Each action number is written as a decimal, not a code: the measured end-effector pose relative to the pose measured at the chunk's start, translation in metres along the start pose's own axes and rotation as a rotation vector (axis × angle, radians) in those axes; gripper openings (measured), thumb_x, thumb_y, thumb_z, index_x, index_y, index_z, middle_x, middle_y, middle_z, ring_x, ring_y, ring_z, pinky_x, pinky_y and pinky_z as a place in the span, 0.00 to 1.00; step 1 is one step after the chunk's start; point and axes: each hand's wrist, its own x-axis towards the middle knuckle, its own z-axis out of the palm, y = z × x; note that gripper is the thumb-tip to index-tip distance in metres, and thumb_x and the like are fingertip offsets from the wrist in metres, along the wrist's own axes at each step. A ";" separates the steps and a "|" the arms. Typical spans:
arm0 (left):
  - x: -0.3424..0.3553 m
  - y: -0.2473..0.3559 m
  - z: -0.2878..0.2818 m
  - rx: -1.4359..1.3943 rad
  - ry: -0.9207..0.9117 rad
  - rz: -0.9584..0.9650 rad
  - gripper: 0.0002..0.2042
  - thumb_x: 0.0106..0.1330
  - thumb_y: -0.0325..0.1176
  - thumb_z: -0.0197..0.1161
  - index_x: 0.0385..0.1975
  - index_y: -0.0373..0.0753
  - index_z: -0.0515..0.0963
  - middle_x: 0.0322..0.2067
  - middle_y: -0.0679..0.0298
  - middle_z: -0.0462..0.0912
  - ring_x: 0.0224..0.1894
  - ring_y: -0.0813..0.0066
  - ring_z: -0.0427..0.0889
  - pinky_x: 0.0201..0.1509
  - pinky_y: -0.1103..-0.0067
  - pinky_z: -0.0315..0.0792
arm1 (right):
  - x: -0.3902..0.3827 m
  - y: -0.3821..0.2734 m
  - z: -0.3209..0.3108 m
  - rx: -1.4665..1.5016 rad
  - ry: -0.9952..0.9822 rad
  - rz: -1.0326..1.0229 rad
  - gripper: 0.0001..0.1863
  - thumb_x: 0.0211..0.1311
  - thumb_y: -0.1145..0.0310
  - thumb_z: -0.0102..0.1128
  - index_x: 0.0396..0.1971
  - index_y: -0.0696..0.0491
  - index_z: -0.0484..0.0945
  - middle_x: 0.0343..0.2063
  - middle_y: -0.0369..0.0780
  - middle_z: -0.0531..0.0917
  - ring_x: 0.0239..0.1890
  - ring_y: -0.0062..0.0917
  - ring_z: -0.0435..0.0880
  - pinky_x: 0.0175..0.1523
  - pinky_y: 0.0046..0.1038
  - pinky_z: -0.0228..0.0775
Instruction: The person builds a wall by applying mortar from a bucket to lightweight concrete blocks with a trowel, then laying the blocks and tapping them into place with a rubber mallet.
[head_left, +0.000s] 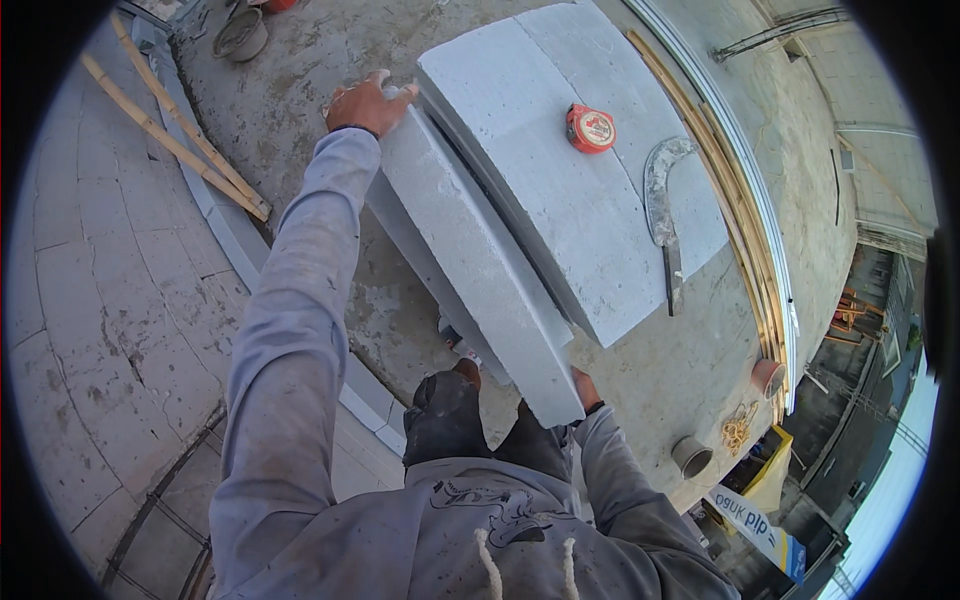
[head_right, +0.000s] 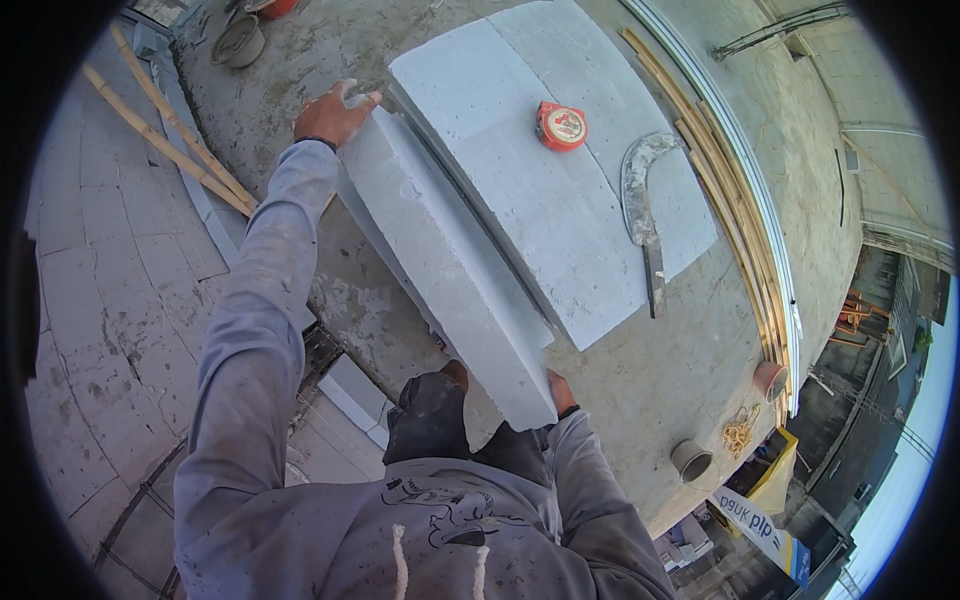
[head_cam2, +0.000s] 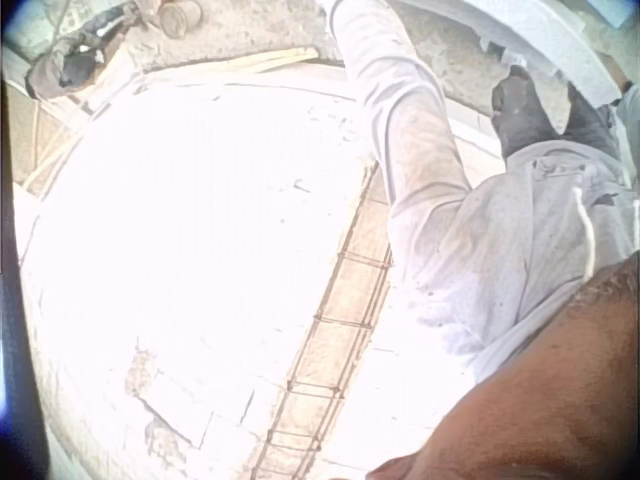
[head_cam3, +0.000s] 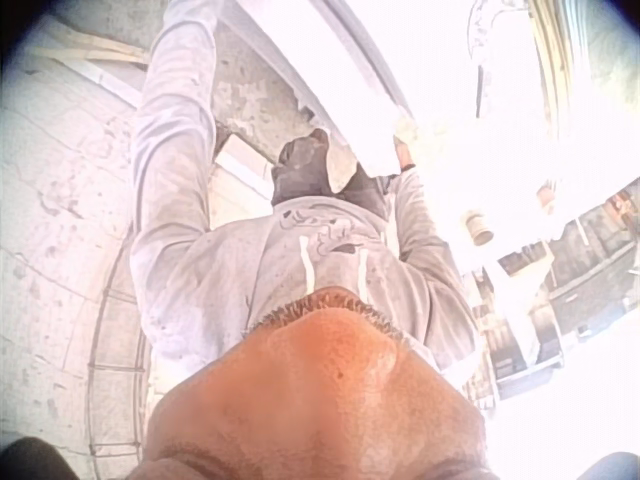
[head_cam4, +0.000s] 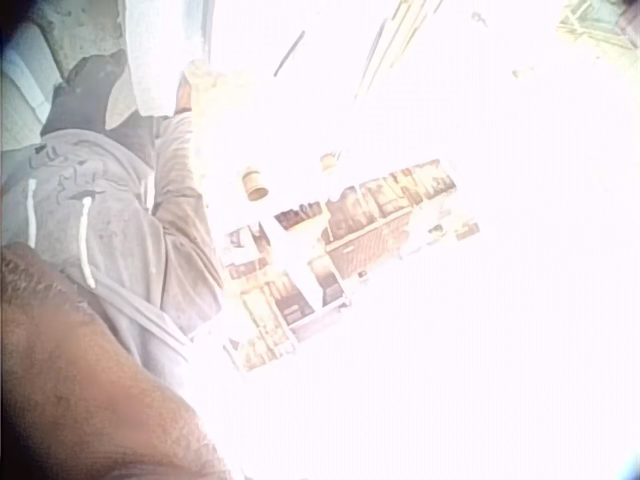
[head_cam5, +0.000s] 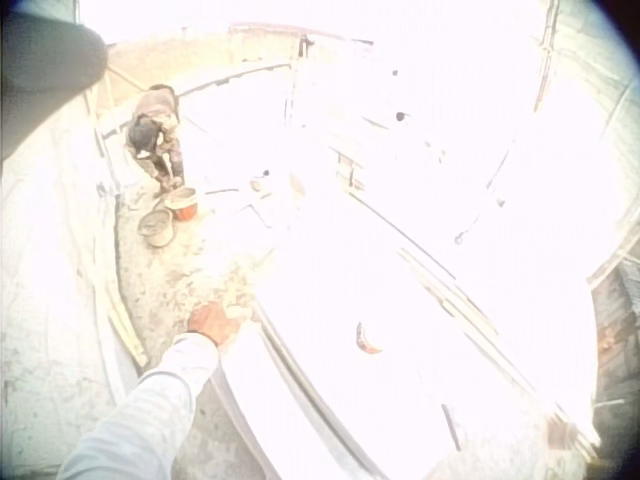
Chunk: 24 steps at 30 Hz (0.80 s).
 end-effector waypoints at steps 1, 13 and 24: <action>0.002 0.009 0.002 -0.138 0.037 0.040 0.31 0.58 0.58 0.52 0.58 0.45 0.66 0.54 0.53 0.71 0.57 0.57 0.68 0.61 0.67 0.60 | 0.016 0.005 -0.027 -0.089 -0.099 -0.036 0.23 0.65 0.55 0.41 0.48 0.58 0.70 0.37 0.48 0.80 0.36 0.37 0.81 0.42 0.35 0.73; -0.163 -0.154 0.137 -1.084 0.207 -0.588 0.30 0.63 0.48 0.53 0.59 0.32 0.60 0.54 0.47 0.69 0.57 0.59 0.69 0.59 0.73 0.61 | -0.032 -0.059 0.014 -0.736 0.520 0.142 0.29 0.57 0.47 0.48 0.37 0.62 0.75 0.30 0.49 0.82 0.32 0.43 0.81 0.40 0.42 0.71; -0.352 -0.265 0.252 -1.332 0.253 -0.931 0.20 0.64 0.45 0.53 0.44 0.32 0.73 0.32 0.63 0.79 0.32 0.75 0.76 0.37 0.78 0.69 | -0.041 -0.120 0.309 -1.668 0.606 -0.899 0.59 0.39 0.40 0.67 0.61 0.67 0.48 0.54 0.58 0.63 0.59 0.49 0.62 0.60 0.42 0.57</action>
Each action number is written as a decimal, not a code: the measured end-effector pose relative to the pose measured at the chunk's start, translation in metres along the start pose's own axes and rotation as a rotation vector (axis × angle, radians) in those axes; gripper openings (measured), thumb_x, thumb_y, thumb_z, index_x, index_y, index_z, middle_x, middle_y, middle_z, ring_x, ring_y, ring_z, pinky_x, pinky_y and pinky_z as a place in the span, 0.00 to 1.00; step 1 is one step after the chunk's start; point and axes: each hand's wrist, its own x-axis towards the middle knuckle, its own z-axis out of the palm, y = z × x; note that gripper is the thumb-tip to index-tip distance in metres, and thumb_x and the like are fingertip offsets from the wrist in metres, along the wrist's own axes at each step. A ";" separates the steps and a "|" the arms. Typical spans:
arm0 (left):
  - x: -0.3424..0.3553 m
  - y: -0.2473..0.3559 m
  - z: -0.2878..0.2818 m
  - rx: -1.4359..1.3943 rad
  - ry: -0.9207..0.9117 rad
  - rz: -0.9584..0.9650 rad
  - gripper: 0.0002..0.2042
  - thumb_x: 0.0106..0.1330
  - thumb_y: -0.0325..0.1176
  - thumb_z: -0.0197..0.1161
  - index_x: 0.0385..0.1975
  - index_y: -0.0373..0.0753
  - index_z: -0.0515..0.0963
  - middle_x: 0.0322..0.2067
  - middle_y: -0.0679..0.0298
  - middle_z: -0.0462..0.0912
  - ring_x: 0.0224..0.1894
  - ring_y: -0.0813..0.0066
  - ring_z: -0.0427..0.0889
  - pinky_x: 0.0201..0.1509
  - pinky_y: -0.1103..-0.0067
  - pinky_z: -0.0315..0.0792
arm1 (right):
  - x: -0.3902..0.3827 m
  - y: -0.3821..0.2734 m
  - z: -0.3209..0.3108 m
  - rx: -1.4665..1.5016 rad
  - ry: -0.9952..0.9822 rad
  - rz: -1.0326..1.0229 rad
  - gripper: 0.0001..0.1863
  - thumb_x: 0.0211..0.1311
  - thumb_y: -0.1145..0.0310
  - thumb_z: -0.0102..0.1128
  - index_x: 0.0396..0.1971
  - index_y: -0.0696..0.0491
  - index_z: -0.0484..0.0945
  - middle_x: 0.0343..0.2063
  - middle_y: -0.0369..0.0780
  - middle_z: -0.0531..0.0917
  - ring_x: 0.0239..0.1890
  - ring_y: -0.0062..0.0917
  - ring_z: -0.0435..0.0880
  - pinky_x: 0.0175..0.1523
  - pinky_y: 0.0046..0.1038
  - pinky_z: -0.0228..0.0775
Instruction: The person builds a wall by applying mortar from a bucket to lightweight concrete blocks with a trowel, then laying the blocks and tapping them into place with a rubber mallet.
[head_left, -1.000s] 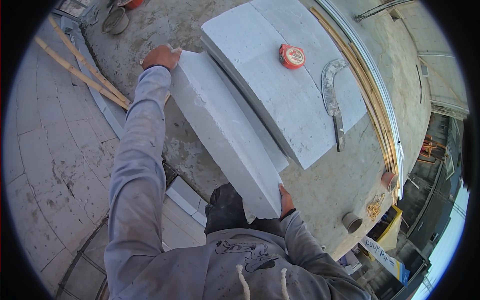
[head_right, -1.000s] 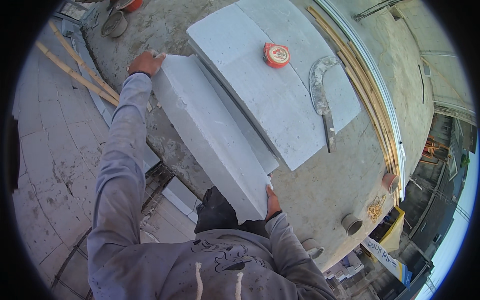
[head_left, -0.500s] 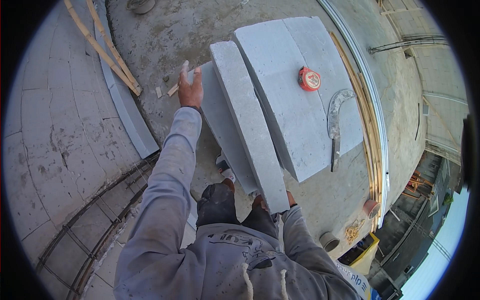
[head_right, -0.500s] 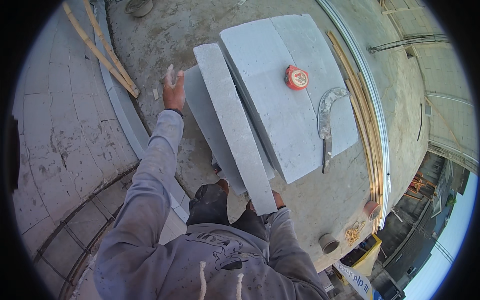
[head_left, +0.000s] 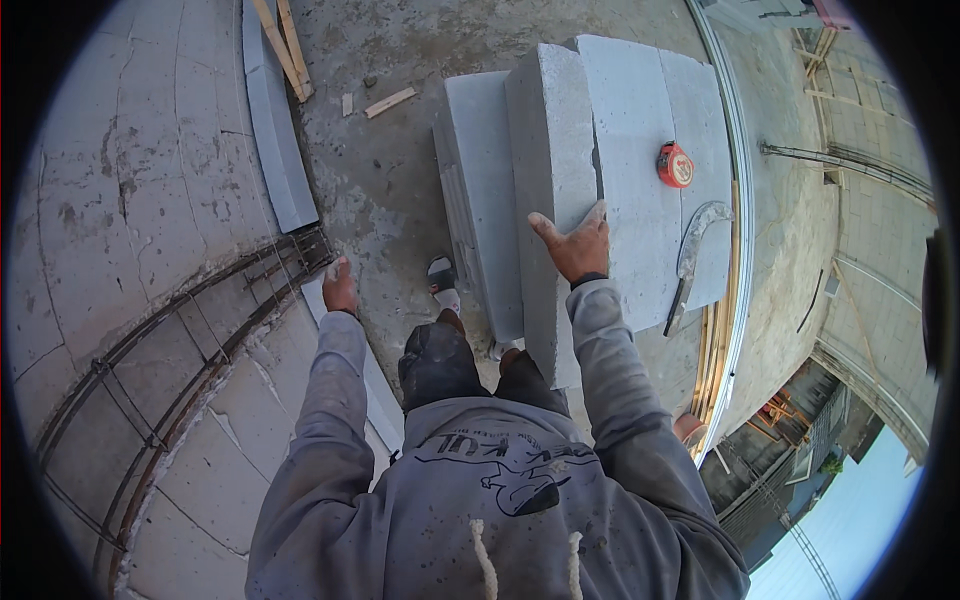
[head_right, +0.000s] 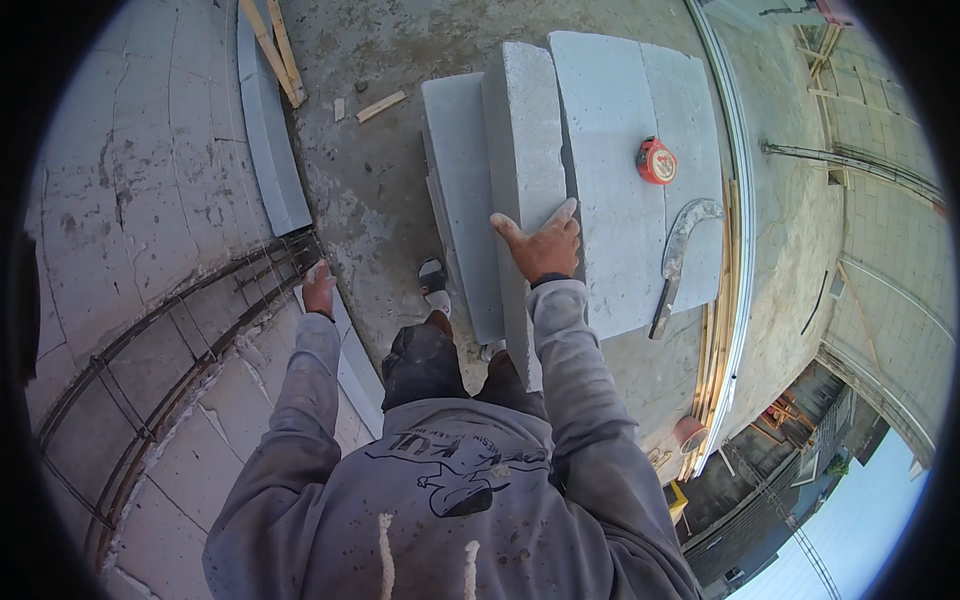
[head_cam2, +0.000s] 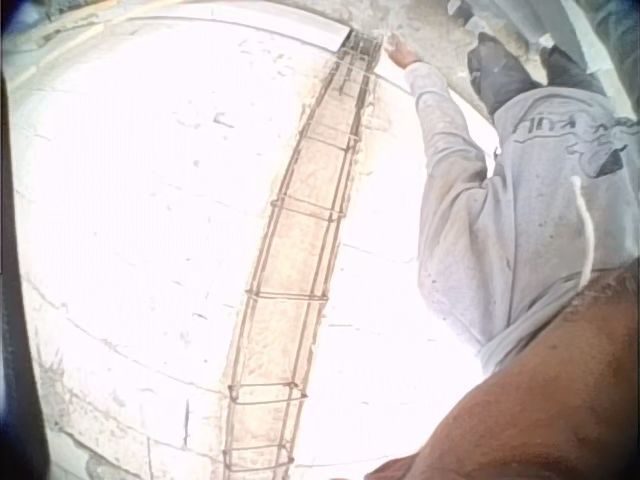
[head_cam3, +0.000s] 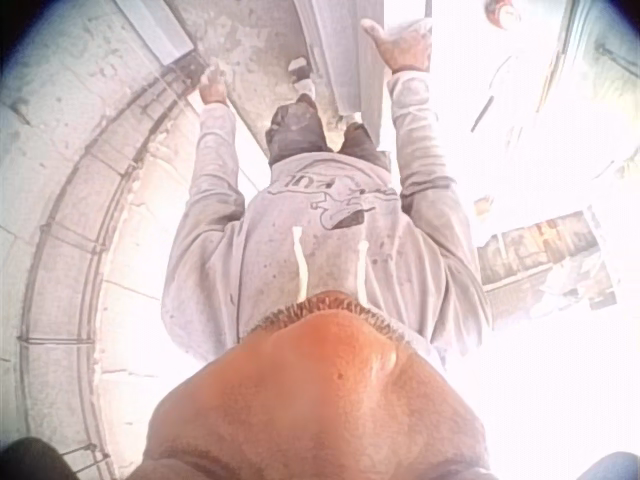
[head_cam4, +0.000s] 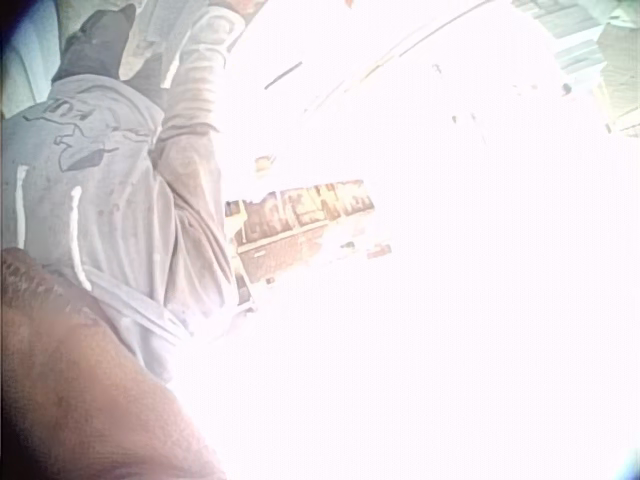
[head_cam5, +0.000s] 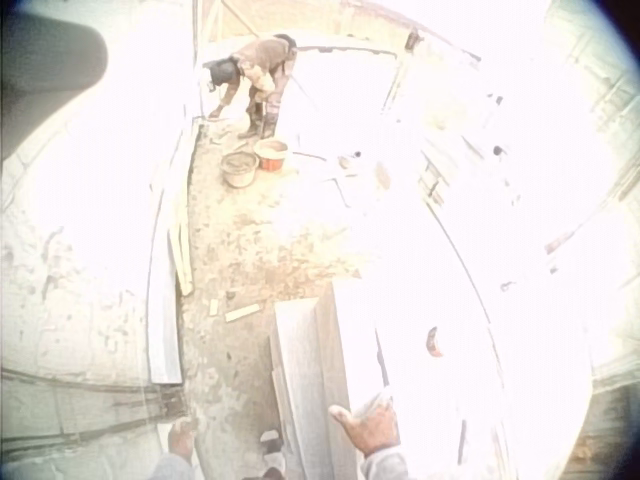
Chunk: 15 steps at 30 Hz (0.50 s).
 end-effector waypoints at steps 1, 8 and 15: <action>-0.002 0.000 -0.004 0.017 -0.053 -0.068 0.22 0.64 0.46 0.55 0.48 0.31 0.72 0.41 0.61 0.76 0.41 0.74 0.75 0.43 0.78 0.72 | 0.002 -0.012 0.003 -0.018 -0.014 -0.016 0.59 0.39 0.40 0.67 0.61 0.67 0.48 0.54 0.58 0.63 0.59 0.49 0.62 0.60 0.42 0.57; -0.029 -0.006 -0.032 0.013 -0.053 -0.047 0.25 0.65 0.47 0.52 0.50 0.29 0.70 0.44 0.57 0.75 0.43 0.69 0.75 0.47 0.77 0.70 | 0.017 -0.017 0.007 -0.134 0.027 0.111 0.51 0.37 0.52 0.71 0.55 0.66 0.54 0.52 0.55 0.65 0.57 0.45 0.64 0.61 0.38 0.59; -0.072 -0.053 -0.108 -0.116 0.155 -0.081 0.26 0.62 0.50 0.54 0.43 0.27 0.73 0.36 0.59 0.77 0.35 0.71 0.77 0.42 0.77 0.70 | 0.019 -0.006 -0.012 -0.131 -0.077 -0.106 0.48 0.36 0.52 0.72 0.49 0.72 0.57 0.49 0.61 0.68 0.52 0.48 0.70 0.58 0.33 0.63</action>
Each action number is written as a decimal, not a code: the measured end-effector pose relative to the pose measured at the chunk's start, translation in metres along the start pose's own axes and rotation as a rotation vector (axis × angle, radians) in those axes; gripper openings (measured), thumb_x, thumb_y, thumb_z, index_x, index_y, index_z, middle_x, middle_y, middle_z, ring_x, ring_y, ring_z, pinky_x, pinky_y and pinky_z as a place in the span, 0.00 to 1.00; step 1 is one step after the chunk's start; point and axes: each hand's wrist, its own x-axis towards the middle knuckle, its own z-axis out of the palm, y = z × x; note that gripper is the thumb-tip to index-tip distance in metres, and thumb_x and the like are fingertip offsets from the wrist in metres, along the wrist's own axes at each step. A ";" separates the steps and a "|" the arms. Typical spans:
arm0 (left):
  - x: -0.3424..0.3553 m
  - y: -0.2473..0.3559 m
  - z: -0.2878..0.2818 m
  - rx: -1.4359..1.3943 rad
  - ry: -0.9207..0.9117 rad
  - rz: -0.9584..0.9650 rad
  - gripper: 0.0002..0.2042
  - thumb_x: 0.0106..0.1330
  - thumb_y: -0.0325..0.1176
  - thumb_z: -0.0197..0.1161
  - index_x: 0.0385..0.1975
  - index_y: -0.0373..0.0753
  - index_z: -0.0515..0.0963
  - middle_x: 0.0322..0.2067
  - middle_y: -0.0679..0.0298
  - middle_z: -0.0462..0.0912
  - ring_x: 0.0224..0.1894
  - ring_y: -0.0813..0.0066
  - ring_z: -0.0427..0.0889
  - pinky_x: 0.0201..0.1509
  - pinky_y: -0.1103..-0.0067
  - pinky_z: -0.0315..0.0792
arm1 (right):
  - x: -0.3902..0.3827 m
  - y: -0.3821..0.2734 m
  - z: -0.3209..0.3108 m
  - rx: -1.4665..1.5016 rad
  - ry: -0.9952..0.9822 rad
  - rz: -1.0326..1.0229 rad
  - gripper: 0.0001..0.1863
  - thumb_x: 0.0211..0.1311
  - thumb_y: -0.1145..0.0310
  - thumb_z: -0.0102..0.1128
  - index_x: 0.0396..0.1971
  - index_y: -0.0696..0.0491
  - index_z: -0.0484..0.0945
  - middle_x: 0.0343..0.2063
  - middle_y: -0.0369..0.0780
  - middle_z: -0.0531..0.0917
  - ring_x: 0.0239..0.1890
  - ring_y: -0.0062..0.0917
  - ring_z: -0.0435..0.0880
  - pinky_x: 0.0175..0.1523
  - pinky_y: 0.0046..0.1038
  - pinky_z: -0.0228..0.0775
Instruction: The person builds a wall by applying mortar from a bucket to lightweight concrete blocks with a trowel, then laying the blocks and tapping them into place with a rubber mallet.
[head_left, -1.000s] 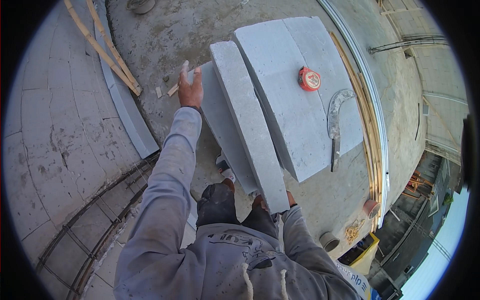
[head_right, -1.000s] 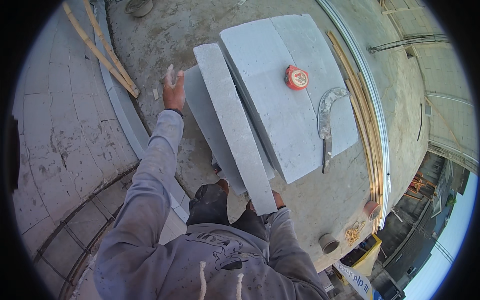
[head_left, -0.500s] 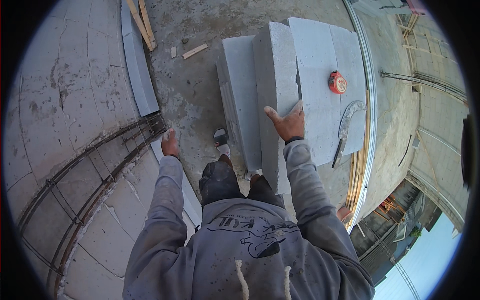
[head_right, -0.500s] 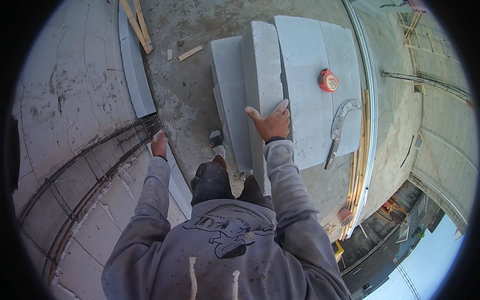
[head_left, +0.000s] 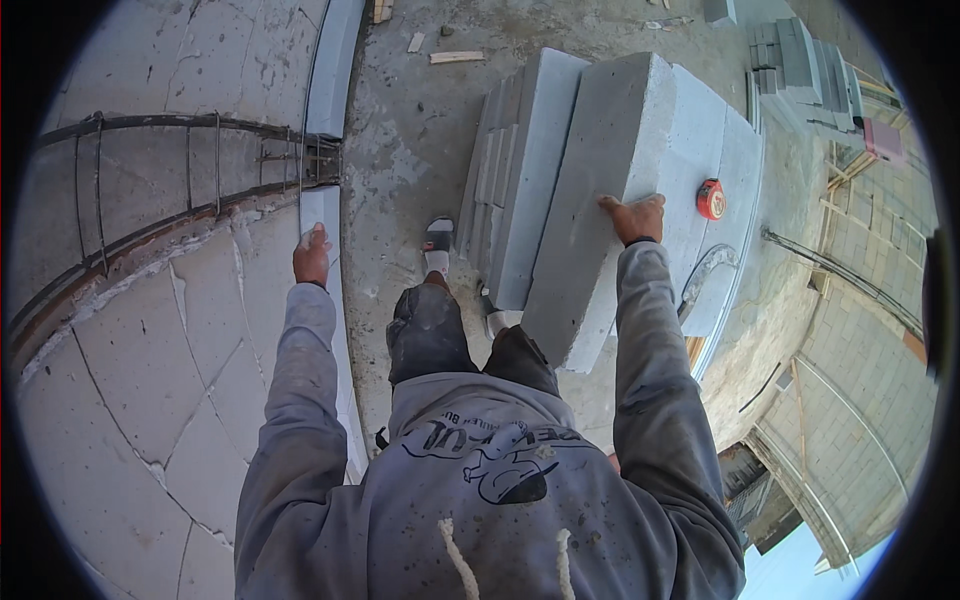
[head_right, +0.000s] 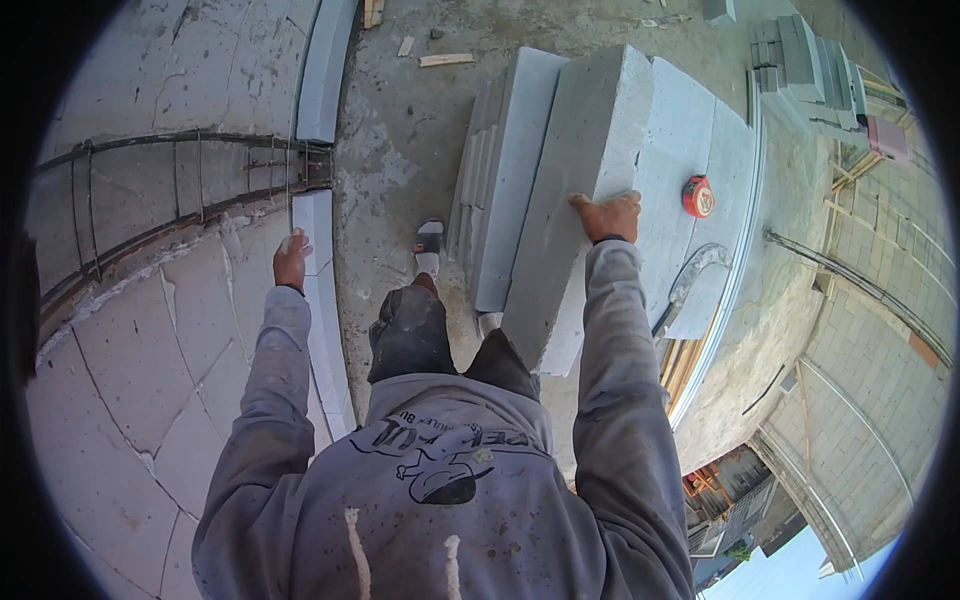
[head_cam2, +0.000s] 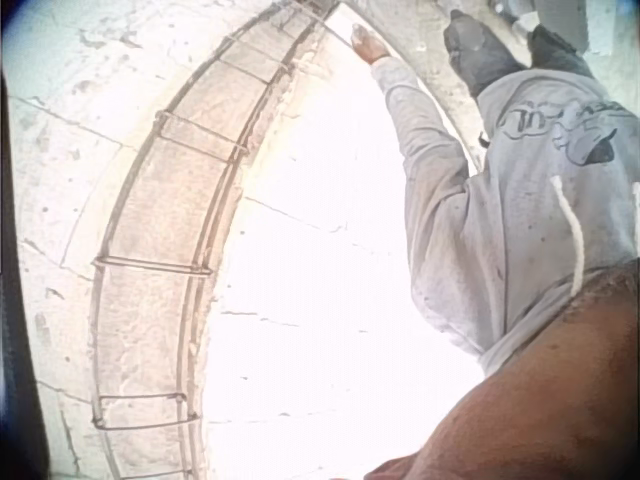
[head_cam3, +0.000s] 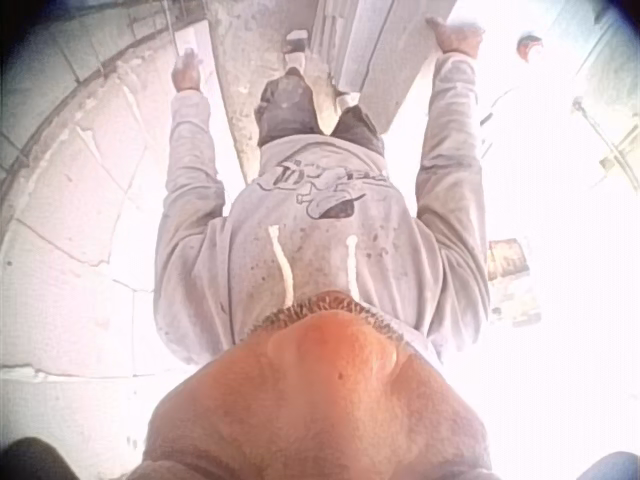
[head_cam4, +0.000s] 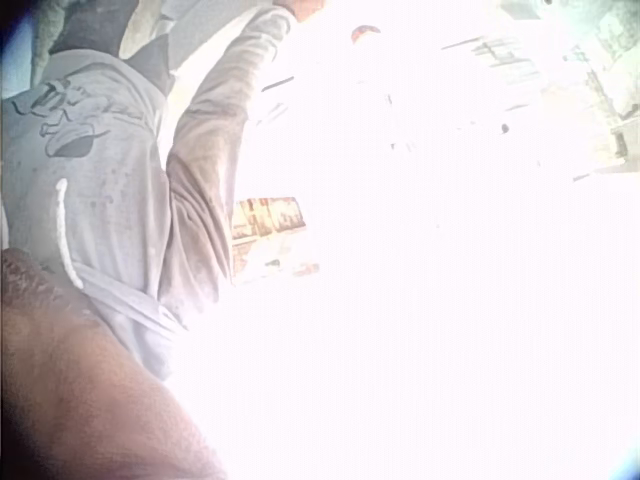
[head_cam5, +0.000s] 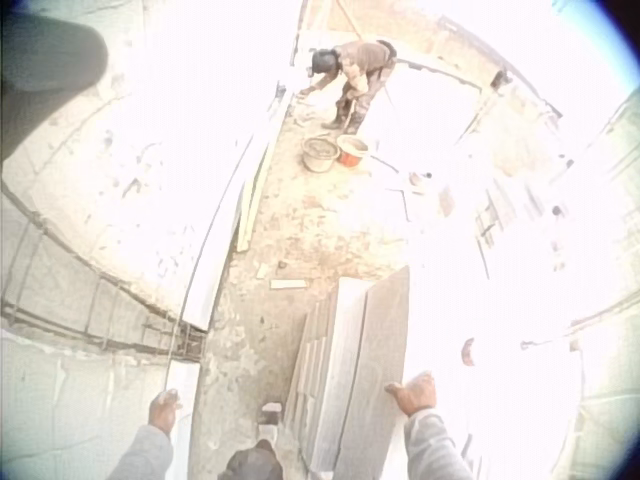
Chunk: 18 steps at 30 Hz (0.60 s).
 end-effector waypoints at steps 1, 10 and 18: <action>-0.005 -0.009 -0.008 -0.020 0.017 0.012 0.26 0.62 0.50 0.54 0.43 0.27 0.73 0.36 0.59 0.77 0.35 0.71 0.77 0.42 0.77 0.70 | -0.004 0.005 -0.002 0.005 0.009 -0.027 0.48 0.36 0.52 0.72 0.49 0.72 0.57 0.49 0.61 0.68 0.52 0.48 0.70 0.58 0.33 0.63; -0.112 -0.073 0.014 -0.088 0.109 0.125 0.23 0.63 0.50 0.52 0.31 0.31 0.75 0.25 0.61 0.77 0.28 0.72 0.76 0.36 0.77 0.69 | -0.122 0.037 -0.082 0.254 -0.104 -0.359 0.37 0.33 0.58 0.74 0.37 0.68 0.63 0.33 0.56 0.76 0.33 0.41 0.80 0.42 0.29 0.73; -0.319 -0.123 0.059 0.139 0.160 0.198 0.19 0.61 0.48 0.52 0.39 0.37 0.77 0.34 0.51 0.80 0.38 0.60 0.79 0.44 0.72 0.69 | -0.222 0.091 -0.094 0.060 -0.065 -0.982 0.41 0.29 0.55 0.73 0.42 0.66 0.64 0.38 0.53 0.74 0.41 0.43 0.76 0.48 0.33 0.68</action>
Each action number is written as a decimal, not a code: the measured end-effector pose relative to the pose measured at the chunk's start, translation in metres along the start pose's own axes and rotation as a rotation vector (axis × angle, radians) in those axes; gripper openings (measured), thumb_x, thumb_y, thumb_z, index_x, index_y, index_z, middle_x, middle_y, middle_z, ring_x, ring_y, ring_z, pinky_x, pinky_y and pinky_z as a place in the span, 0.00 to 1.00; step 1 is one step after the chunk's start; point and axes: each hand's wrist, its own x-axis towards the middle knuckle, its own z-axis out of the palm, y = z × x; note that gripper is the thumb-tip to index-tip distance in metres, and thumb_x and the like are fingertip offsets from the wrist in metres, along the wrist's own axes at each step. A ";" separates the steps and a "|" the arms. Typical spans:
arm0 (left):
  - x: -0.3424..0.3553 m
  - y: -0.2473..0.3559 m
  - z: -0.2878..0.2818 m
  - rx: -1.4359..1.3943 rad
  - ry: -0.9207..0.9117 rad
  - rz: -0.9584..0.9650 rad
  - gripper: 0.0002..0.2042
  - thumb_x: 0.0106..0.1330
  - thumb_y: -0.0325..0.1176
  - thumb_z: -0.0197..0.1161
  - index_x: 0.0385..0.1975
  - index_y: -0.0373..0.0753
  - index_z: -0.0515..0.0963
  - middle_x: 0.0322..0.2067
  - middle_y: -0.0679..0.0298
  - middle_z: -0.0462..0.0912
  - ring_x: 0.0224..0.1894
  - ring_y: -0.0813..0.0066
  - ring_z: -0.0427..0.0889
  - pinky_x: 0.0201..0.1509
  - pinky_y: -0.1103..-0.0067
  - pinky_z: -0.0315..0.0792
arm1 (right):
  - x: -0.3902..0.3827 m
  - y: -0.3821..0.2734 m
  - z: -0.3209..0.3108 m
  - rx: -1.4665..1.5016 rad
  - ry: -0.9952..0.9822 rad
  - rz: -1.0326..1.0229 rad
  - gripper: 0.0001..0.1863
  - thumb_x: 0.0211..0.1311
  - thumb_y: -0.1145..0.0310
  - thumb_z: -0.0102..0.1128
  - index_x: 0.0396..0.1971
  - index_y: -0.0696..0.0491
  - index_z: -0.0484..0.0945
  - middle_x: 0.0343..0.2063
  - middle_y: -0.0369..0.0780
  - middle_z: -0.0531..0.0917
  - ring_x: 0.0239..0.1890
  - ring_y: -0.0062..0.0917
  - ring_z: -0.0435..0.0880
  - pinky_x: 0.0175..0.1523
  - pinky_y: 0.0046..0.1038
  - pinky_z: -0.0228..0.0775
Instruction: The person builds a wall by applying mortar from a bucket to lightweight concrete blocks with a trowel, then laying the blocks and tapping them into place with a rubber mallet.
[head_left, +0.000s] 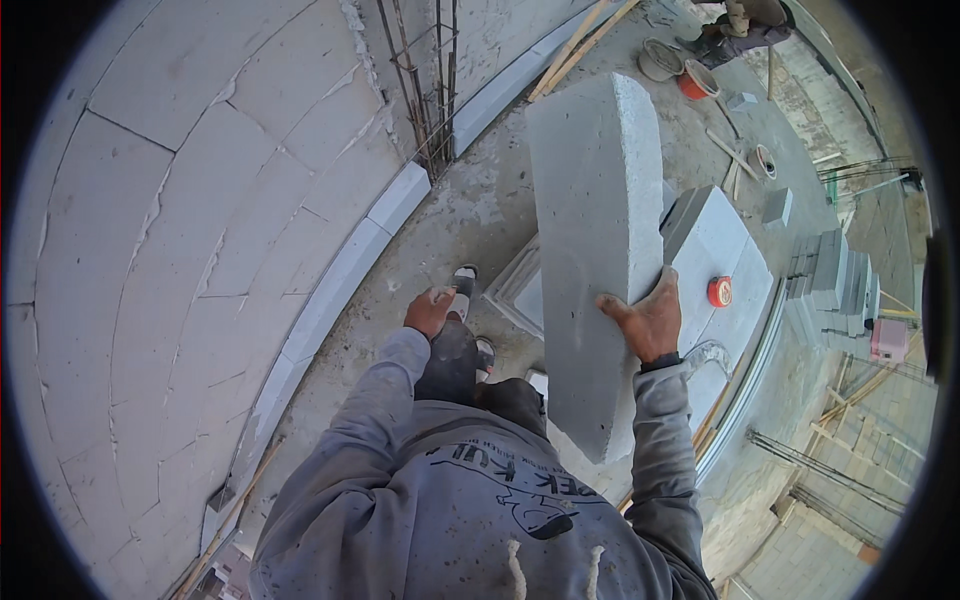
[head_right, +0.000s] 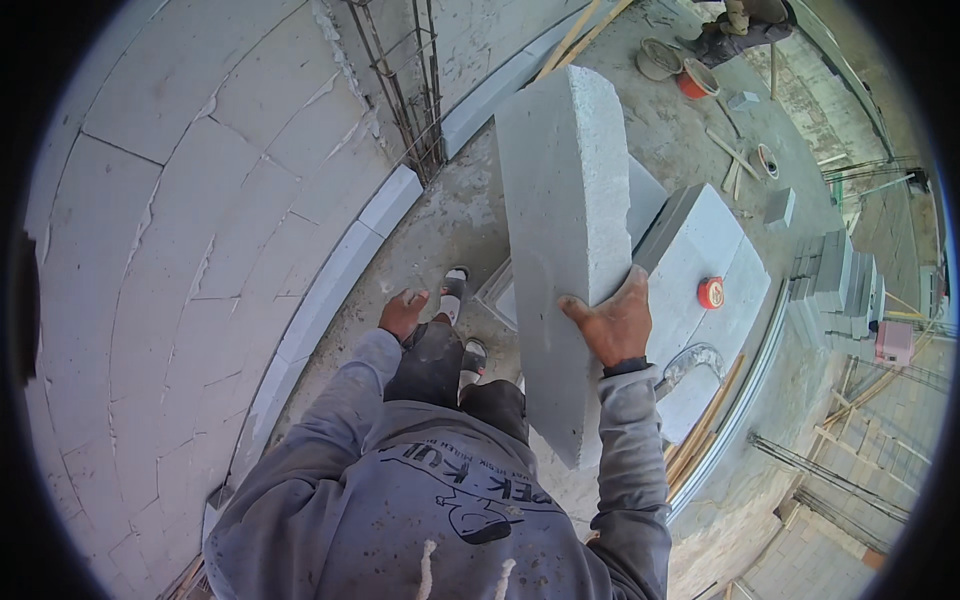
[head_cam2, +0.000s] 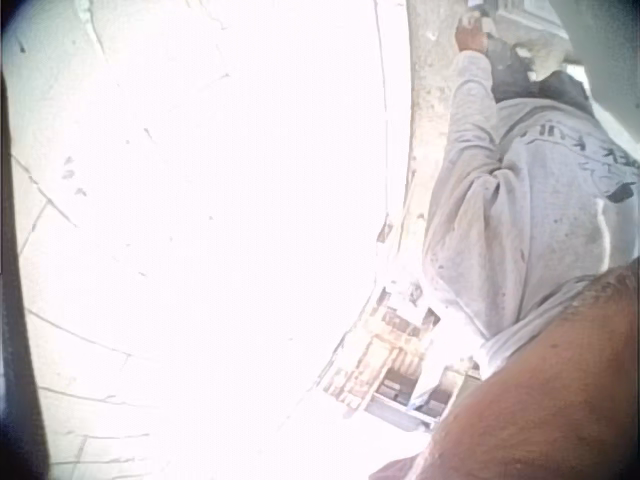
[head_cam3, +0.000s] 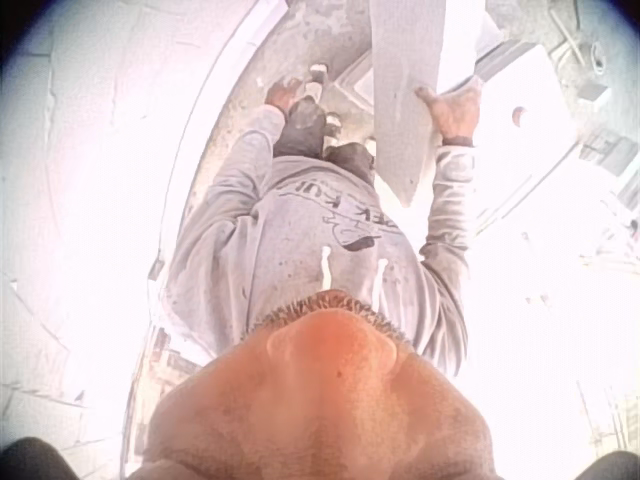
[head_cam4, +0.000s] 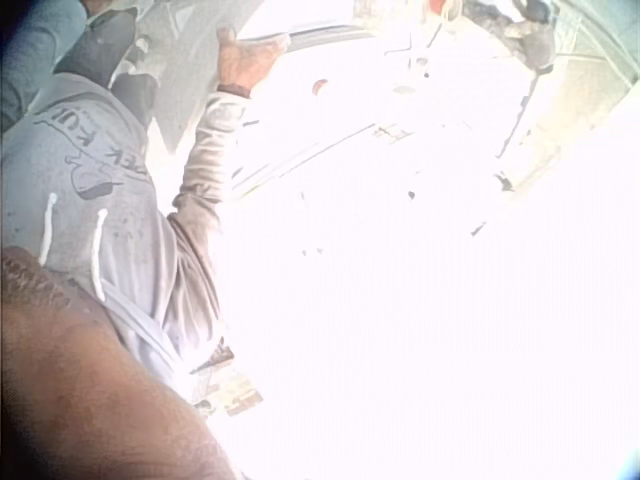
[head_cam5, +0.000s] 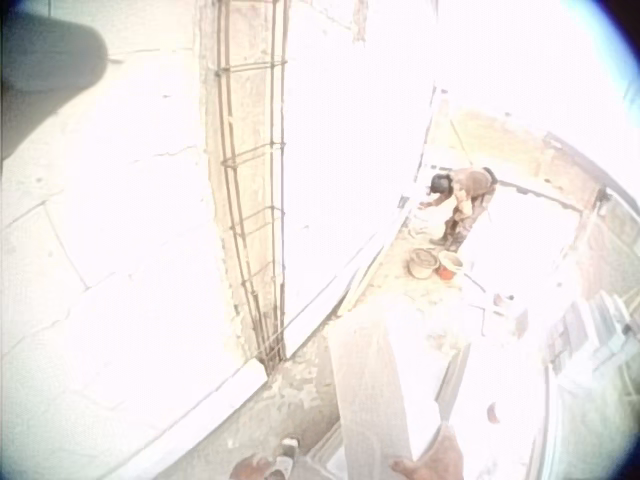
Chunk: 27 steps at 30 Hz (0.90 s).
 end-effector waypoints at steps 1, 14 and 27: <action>-0.023 -0.021 -0.005 0.035 -0.022 -0.049 0.20 0.61 0.48 0.51 0.40 0.37 0.77 0.37 0.50 0.80 0.42 0.56 0.78 0.46 0.70 0.69 | -0.012 -0.008 0.002 -0.021 0.002 -0.082 0.42 0.28 0.56 0.74 0.43 0.66 0.64 0.39 0.53 0.73 0.42 0.44 0.75 0.49 0.33 0.67; -0.348 -0.293 -0.110 -0.442 0.722 -0.808 0.20 0.60 0.49 0.53 0.40 0.37 0.78 0.38 0.49 0.79 0.45 0.55 0.77 0.48 0.69 0.68 | -0.189 -0.135 0.139 -0.471 -0.533 -0.969 0.49 0.28 0.60 0.73 0.52 0.67 0.59 0.48 0.54 0.69 0.51 0.47 0.69 0.55 0.37 0.64; -0.682 -0.482 -0.071 -0.722 1.061 -1.290 0.23 0.61 0.50 0.51 0.45 0.36 0.76 0.47 0.47 0.75 0.53 0.53 0.72 0.57 0.69 0.64 | -0.469 -0.336 0.261 -0.738 -0.723 -1.829 0.55 0.32 0.58 0.73 0.61 0.63 0.51 0.46 0.52 0.69 0.49 0.44 0.69 0.54 0.37 0.62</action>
